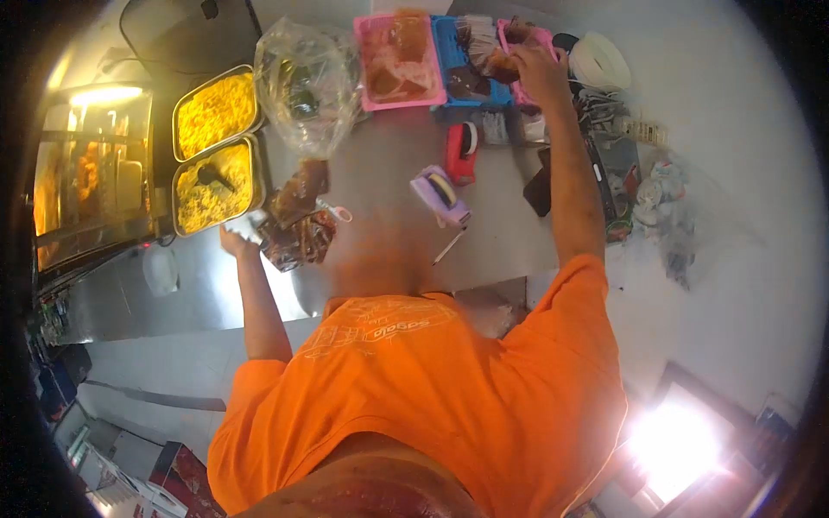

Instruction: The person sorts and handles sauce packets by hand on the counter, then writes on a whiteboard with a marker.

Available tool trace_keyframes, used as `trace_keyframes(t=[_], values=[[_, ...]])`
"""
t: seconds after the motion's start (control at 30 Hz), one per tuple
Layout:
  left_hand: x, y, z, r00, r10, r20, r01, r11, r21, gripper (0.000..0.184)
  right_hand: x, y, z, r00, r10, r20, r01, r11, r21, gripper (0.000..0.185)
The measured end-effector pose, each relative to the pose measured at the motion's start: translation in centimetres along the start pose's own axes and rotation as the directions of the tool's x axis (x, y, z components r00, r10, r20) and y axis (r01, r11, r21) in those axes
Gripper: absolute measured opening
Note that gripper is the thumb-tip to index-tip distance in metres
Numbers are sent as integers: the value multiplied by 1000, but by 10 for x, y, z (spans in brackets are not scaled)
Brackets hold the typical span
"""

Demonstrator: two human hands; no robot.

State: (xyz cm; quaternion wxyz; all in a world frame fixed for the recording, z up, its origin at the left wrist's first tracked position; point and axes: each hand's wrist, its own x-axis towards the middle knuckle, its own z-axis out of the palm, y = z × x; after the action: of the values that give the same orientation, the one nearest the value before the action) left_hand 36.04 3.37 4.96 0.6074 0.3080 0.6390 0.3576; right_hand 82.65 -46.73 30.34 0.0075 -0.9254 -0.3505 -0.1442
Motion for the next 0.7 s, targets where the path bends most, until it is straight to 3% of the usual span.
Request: trace_keyframes(t=[0.07, 0.1, 0.17, 0.23, 0.27, 0.3, 0.33, 0.4, 0.43, 0.47, 0.5, 0.53, 0.6, 0.67, 0.7], values=[[-32, -1, -2, 939, 308, -154, -303, 951, 53, 42, 18, 63, 16, 995, -8, 100, 16, 997, -81, 23], [-55, -2, 0, 832, 523, -187, -506, 852, 132, 39, 23, 93, 26, 995, -2, 105, 11, 996, -88, 23], [-113, 4, 17, 695, 719, -25, -688, 674, 271, 32, 36, 146, 50, 994, 12, 110, -1, 995, -100, 23], [-196, 7, 68, 605, 747, 275, -795, 549, 258, 25, 48, 182, 51, 983, 49, 175, -42, 998, -40, 22], [-228, -1, 102, 567, 708, 421, -814, 560, 154, 19, 53, 196, 49, 976, 61, 210, -59, 998, -14, 22], [-249, -2, 136, 351, 672, 652, -936, 236, 262, 17, 54, 211, 48, 965, 72, 251, -77, 997, 10, 22], [-255, -28, 180, 236, 561, 794, -946, 318, 57, 20, 54, 227, 50, 963, 61, 262, -74, 996, 41, 22], [-316, -43, 291, -157, 411, 898, -949, 190, -252, 16, 57, 259, 54, 961, 45, 271, -75, 992, 101, 21], [-359, -42, 345, -299, 414, 860, -920, 115, -375, 16, 54, 276, 55, 971, 31, 235, -61, 991, 121, 19], [-368, -72, 399, -297, 283, 912, -943, 61, -326, 27, 48, 291, 56, 979, 18, 203, -47, 989, 141, 18], [-391, -90, 452, -387, 247, 888, -917, 2, -400, 39, 44, 305, 59, 986, 3, 168, -31, 986, 162, 17], [-407, -114, 503, -414, 226, 882, -909, -50, -414, 54, 39, 318, 63, 994, 1, 111, -17, 989, 150, 16], [-431, -155, 596, -400, 212, 892, -901, -269, -341, 66, 31, 341, 70, 1000, -5, -2, 5, 993, 115, 14], [-439, -193, 685, -204, 129, 970, -959, -228, -171, 74, 27, 352, 71, 998, 34, 46, -40, 990, 132, 12], [-445, -201, 701, -171, 135, 976, -963, -230, -137, 70, 31, 357, 74, 996, 51, 70, -60, 989, 138, 11]])
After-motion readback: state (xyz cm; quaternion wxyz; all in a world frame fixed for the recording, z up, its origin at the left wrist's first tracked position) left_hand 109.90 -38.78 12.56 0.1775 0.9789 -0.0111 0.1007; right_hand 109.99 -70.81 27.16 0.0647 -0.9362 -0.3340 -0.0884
